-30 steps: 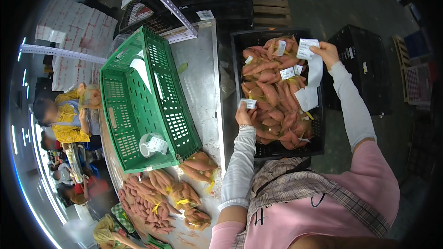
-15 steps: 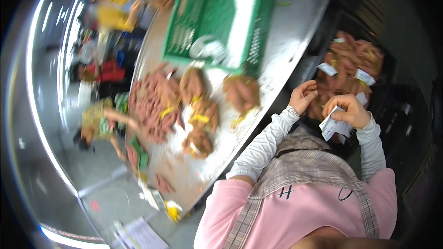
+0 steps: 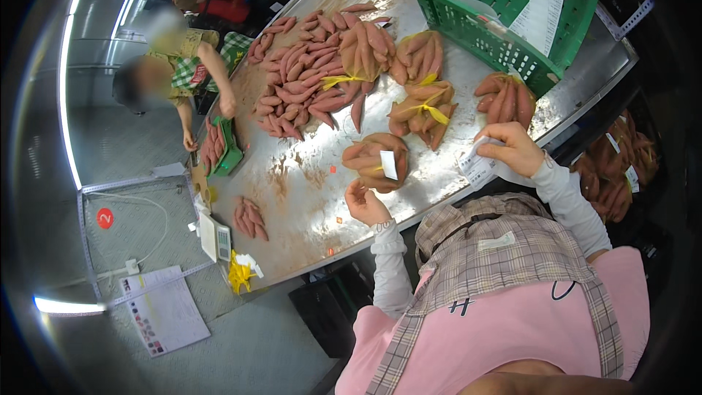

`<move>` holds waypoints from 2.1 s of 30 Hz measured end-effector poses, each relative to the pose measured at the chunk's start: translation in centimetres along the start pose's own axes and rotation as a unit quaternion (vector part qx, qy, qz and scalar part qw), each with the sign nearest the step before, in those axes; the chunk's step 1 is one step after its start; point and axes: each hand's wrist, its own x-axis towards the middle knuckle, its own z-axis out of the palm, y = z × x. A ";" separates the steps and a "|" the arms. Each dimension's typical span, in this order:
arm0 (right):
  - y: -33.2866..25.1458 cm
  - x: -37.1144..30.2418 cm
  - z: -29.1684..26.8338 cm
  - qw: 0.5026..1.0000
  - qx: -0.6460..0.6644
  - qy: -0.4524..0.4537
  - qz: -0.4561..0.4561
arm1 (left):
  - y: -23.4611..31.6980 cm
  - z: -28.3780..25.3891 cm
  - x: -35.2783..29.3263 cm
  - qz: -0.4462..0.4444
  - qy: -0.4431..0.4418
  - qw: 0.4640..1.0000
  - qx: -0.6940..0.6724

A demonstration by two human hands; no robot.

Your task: The person gathers sweet potatoes from a metal table, places them into a yellow mesh bag, and ties the bag with a yellow plastic tie. They then affix a printed label to the tied bag and place it into a green crate. The process is repeated for multiple bags.

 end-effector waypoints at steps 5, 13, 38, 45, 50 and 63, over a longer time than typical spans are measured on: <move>1.9 3.5 3.3 0.997 0.026 0.070 0.028 | 4.0 5.3 2.6 0.054 -0.205 0.977 0.032; 4.2 2.4 0.9 0.989 0.068 0.115 0.065 | 3.1 16.1 8.3 0.139 -0.294 0.941 0.094; 15.2 0.5 -4.4 0.996 0.047 0.071 0.041 | 6.1 8.8 -2.4 0.142 -0.543 0.815 0.145; 10.2 1.2 -3.8 0.979 0.150 0.067 0.117 | 3.3 11.1 -1.8 0.049 -0.377 0.911 0.157; 9.3 3.5 -0.4 0.982 0.165 -0.004 0.086 | -2.7 16.1 2.2 0.031 -0.446 0.888 0.105; 10.8 6.4 1.0 0.993 0.046 0.011 0.110 | -0.4 13.9 -1.4 -0.418 -0.458 0.780 -0.085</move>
